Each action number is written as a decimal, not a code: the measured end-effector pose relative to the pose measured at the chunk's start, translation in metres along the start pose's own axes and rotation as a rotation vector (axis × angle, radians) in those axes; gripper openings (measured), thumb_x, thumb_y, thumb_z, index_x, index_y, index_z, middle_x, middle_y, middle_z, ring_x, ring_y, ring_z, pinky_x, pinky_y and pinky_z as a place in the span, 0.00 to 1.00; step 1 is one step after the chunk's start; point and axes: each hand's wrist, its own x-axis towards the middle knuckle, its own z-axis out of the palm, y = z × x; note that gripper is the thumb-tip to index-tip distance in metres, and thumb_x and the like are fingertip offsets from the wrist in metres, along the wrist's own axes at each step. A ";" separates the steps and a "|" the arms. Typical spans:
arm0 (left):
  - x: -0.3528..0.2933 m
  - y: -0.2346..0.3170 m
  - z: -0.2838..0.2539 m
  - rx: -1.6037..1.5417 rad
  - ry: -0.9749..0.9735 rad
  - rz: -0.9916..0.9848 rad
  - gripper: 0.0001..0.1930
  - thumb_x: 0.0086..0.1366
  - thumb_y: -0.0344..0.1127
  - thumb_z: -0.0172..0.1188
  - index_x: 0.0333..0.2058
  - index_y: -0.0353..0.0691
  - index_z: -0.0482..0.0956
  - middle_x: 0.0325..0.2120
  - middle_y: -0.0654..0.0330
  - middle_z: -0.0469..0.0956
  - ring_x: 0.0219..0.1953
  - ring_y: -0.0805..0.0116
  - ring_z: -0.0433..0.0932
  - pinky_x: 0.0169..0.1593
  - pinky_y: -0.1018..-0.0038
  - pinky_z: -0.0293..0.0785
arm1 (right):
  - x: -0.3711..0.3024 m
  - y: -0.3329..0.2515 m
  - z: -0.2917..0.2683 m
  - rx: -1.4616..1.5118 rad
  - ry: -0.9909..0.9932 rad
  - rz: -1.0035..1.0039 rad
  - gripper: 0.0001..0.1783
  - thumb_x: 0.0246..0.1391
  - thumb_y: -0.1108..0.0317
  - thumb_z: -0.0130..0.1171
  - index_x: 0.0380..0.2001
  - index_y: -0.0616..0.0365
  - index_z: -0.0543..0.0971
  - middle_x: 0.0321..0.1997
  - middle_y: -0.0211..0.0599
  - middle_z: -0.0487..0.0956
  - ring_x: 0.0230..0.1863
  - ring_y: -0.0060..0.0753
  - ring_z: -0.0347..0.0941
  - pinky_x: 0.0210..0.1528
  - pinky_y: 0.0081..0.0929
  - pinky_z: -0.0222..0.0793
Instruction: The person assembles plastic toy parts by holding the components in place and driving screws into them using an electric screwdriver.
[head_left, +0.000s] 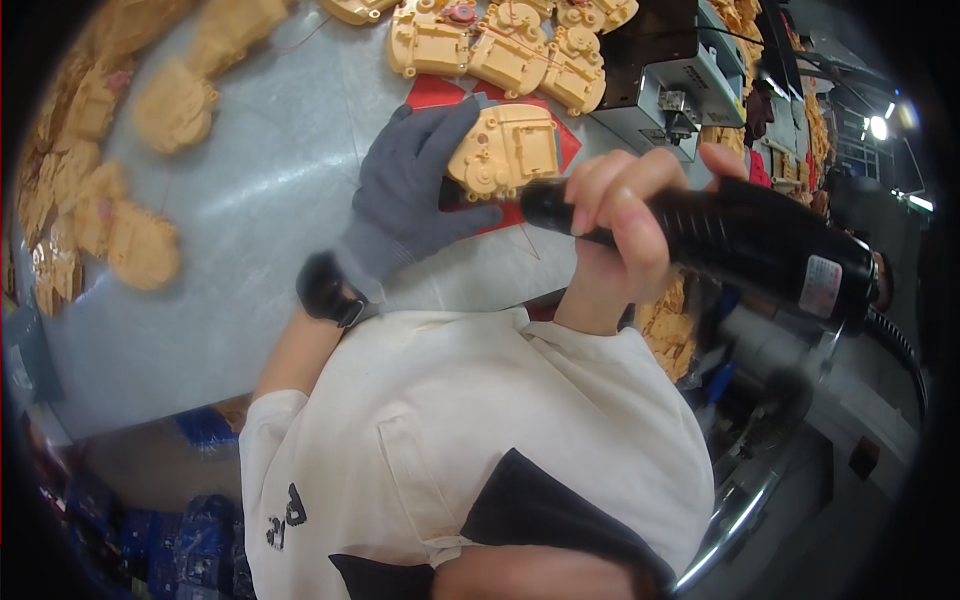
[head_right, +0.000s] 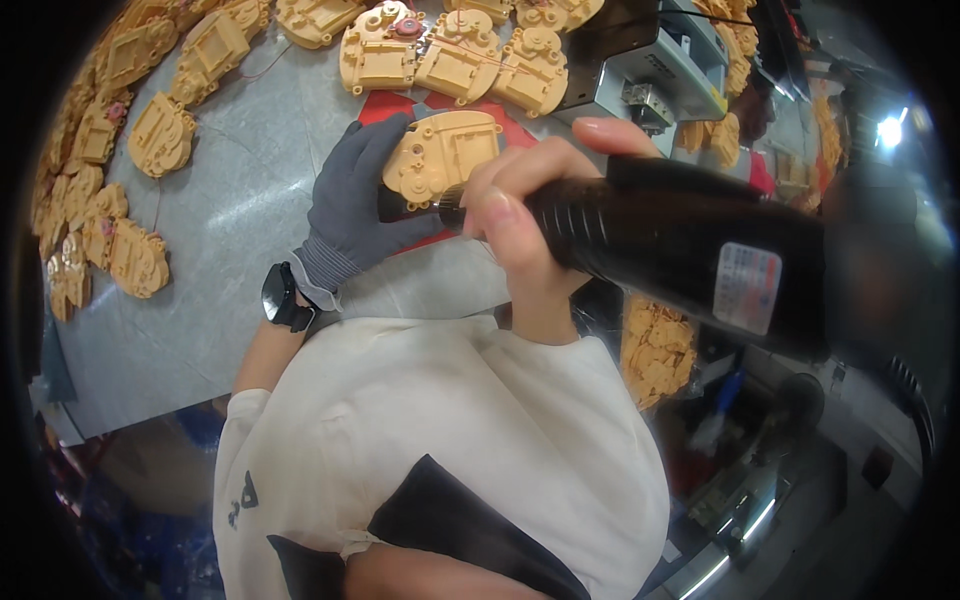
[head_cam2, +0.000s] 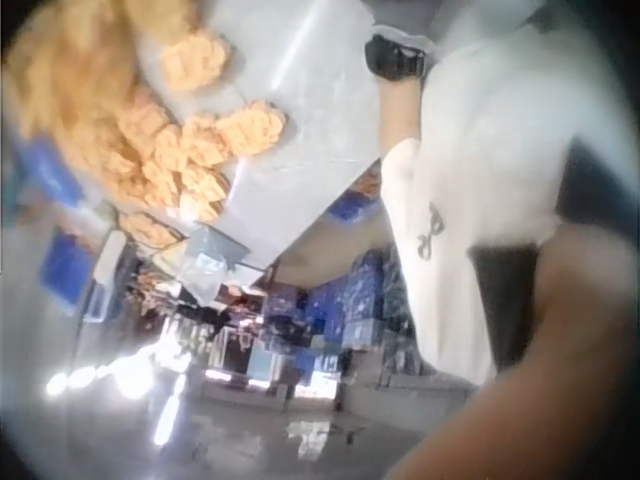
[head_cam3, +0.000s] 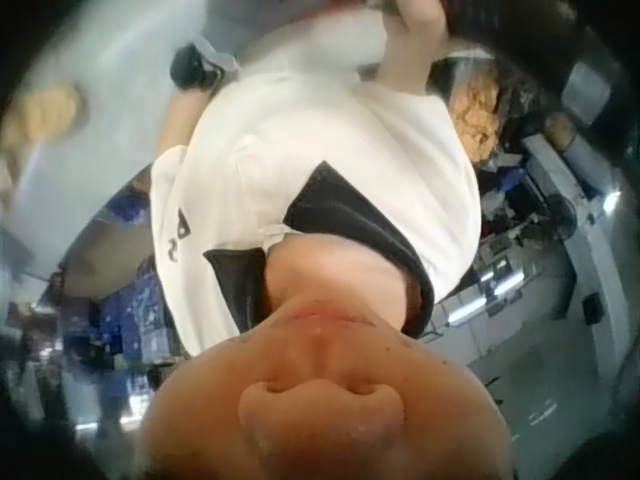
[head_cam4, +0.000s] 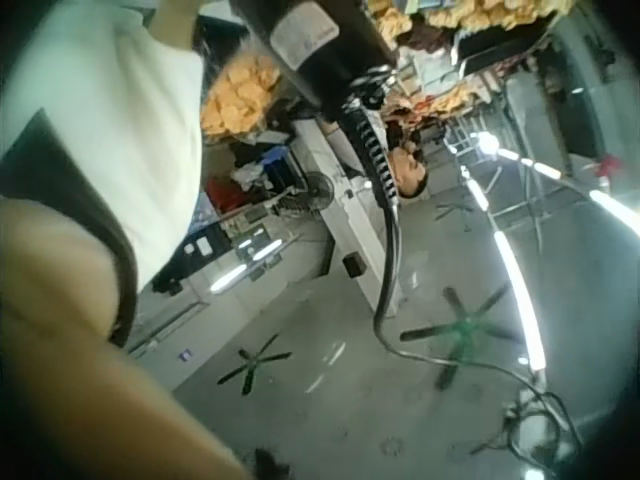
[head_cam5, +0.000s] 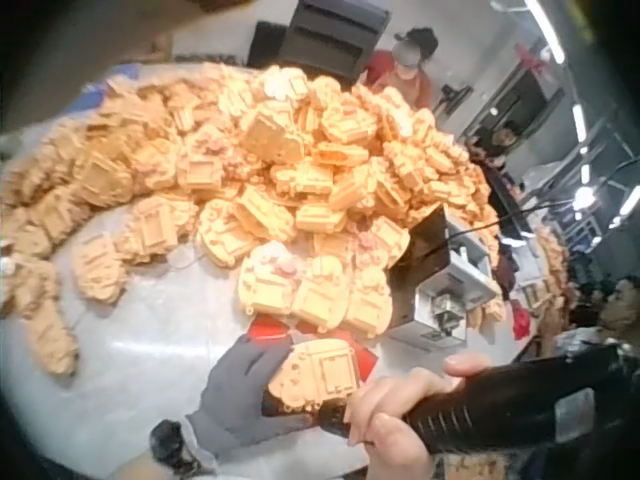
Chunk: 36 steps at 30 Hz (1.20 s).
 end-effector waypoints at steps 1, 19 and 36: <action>-0.001 -0.001 0.001 -0.007 -0.016 0.009 0.46 0.38 0.45 0.72 0.58 0.46 0.61 0.47 0.57 0.67 0.49 0.56 0.68 0.60 0.59 0.60 | 0.000 0.000 0.003 0.019 0.023 0.000 0.37 0.43 0.78 0.47 0.59 0.56 0.51 0.18 0.37 0.65 0.15 0.32 0.63 0.25 0.36 0.65; 0.001 0.003 -0.007 0.079 0.009 0.011 0.44 0.40 0.50 0.70 0.57 0.45 0.63 0.46 0.59 0.67 0.50 0.60 0.66 0.60 0.61 0.60 | 0.002 0.017 0.015 0.074 -0.008 0.010 0.30 0.46 0.80 0.54 0.52 0.52 0.54 0.20 0.37 0.70 0.19 0.32 0.67 0.25 0.31 0.67; 0.000 0.006 -0.001 0.089 0.028 0.087 0.40 0.43 0.48 0.70 0.55 0.44 0.65 0.44 0.56 0.69 0.47 0.58 0.69 0.57 0.58 0.61 | -0.008 0.029 0.008 -0.136 -0.170 -0.118 0.29 0.44 0.78 0.56 0.49 0.54 0.57 0.18 0.35 0.68 0.14 0.31 0.64 0.22 0.31 0.66</action>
